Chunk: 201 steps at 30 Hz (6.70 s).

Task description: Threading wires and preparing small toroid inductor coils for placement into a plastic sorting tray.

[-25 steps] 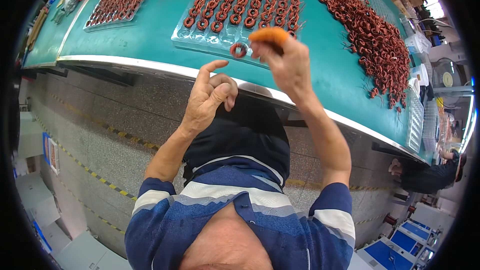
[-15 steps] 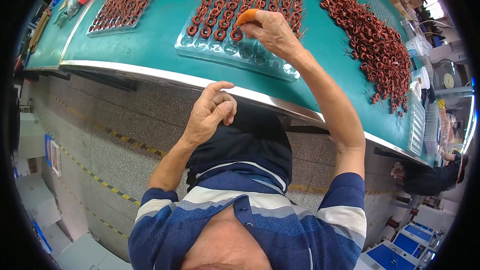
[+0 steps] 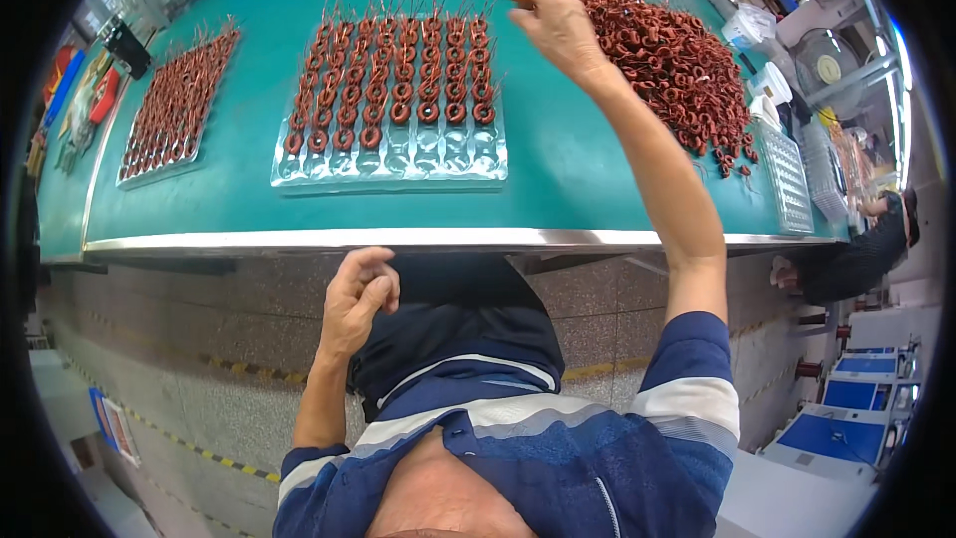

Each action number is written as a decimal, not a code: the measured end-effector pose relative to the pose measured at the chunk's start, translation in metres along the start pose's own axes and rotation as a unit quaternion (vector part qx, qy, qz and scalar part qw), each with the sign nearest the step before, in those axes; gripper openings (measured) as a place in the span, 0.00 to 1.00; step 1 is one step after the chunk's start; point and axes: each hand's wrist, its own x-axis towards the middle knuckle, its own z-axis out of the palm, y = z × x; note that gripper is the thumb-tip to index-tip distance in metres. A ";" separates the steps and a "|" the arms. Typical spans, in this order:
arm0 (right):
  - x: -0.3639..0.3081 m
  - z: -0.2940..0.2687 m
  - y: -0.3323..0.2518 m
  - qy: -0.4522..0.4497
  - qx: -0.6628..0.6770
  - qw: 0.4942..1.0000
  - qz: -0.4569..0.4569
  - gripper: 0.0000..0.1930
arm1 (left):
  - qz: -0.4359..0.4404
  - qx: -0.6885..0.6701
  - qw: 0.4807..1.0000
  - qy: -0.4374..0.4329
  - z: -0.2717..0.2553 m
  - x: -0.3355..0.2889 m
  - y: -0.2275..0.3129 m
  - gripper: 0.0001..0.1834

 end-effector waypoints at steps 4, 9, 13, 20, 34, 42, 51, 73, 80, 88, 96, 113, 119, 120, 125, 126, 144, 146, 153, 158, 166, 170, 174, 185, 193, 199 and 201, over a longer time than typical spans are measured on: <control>0.000 -0.015 0.065 -0.030 -0.177 0.983 -0.033 0.16 | -0.014 0.001 1.000 -0.011 -0.002 -0.001 -0.009 0.13; 0.002 0.018 0.084 -0.080 -0.336 0.934 -0.092 0.17 | -0.030 0.004 0.999 -0.015 0.003 0.003 -0.011 0.13; 0.012 0.031 0.092 -0.126 -0.466 0.866 -0.134 0.06 | -0.029 0.012 0.999 -0.015 0.005 0.006 -0.008 0.12; 0.020 0.040 0.085 -0.151 -0.475 0.856 -0.139 0.07 | -0.046 0.018 0.999 -0.003 0.005 0.005 -0.012 0.12; -0.018 -0.063 0.058 -0.031 -0.188 0.980 -0.063 0.10 | 0.004 0.006 0.998 -0.060 0.028 0.013 0.016 0.11; -0.078 -0.090 -0.073 -0.165 0.122 0.976 0.073 0.14 | 0.262 0.157 0.950 0.060 0.082 0.074 0.033 0.24; -0.115 -0.082 -0.127 -0.160 0.181 0.968 0.067 0.16 | 0.210 0.078 0.974 0.012 0.093 0.075 0.039 0.13; -0.151 -0.060 -0.135 0.150 -0.044 0.936 -0.316 0.08 | 0.210 0.156 0.959 0.110 0.094 0.074 0.049 0.12; -0.155 -0.071 -0.137 0.074 0.131 0.983 -0.107 0.05 | 0.165 0.014 0.985 0.039 0.095 0.067 0.049 0.12; -0.150 -0.066 -0.138 -0.058 0.390 0.907 0.146 0.11 | 0.219 -0.130 0.967 -0.015 0.091 0.063 0.045 0.12; -0.155 -0.052 -0.137 0.027 0.274 0.960 0.041 0.07 | 0.139 -0.169 0.975 -0.043 0.082 0.066 0.046 0.07; -0.166 -0.034 -0.139 -0.042 0.523 0.819 0.231 0.14 | 0.113 -0.174 0.975 -0.077 0.074 0.054 0.036 0.12; -0.192 -0.024 -0.131 -0.032 0.531 0.817 0.223 0.20 | 0.105 -0.153 0.981 -0.060 0.072 0.051 0.038 0.17; -0.192 -0.024 -0.132 -0.030 0.530 0.818 0.224 0.20 | 0.104 -0.146 0.982 -0.064 0.072 0.052 0.040 0.17; -0.188 -0.025 -0.139 -0.017 0.468 0.860 0.205 0.16 | 0.107 -0.058 0.990 -0.069 0.075 0.054 0.041 0.17; -0.186 -0.027 -0.144 -0.011 0.399 0.896 0.194 0.16 | 0.105 -0.011 0.993 -0.054 0.074 0.053 0.042 0.16; -0.191 -0.024 -0.126 -0.005 0.641 0.744 0.190 0.22 | 0.016 -0.157 0.986 -0.050 0.066 0.049 0.037 0.22; -0.195 -0.026 -0.127 -0.007 0.673 0.719 0.175 0.20 | -0.003 -0.160 0.987 -0.019 0.065 0.052 0.036 0.27; -0.192 -0.023 -0.143 -0.003 0.500 0.835 0.227 0.13 | -0.045 -0.156 0.987 -0.017 0.067 0.052 0.035 0.32; -0.194 -0.029 -0.138 -0.034 0.552 0.795 0.250 0.12 | 0.040 -0.082 0.994 -0.053 0.066 0.051 0.032 0.27; -0.191 -0.027 -0.144 -0.047 0.584 0.772 0.246 0.12 | 0.031 -0.052 0.990 -0.129 0.062 0.046 0.035 0.21; -0.197 -0.027 -0.147 -0.006 0.504 0.836 0.215 0.12 | 0.017 -0.018 0.994 -0.111 0.064 0.045 0.033 0.17; -0.197 -0.026 -0.150 0.015 0.490 0.845 0.213 0.12 | 0.036 0.067 0.994 -0.077 0.071 0.041 0.037 0.18; -0.206 -0.026 -0.132 0.001 0.534 0.802 0.270 0.19 | 0.064 -0.014 0.997 -0.051 0.064 0.042 0.036 0.14; -0.198 -0.026 -0.155 -0.080 0.559 0.783 0.263 0.14 | 0.143 0.242 0.959 -0.029 0.065 0.046 0.041 0.16; -0.195 -0.026 -0.152 -0.122 0.605 0.740 0.266 0.13 | 0.196 0.362 0.909 -0.069 0.050 0.049 0.051 0.16; -0.195 -0.025 -0.150 -0.131 0.623 0.724 0.265 0.13 | 0.200 0.393 0.893 -0.092 0.047 0.051 0.058 0.16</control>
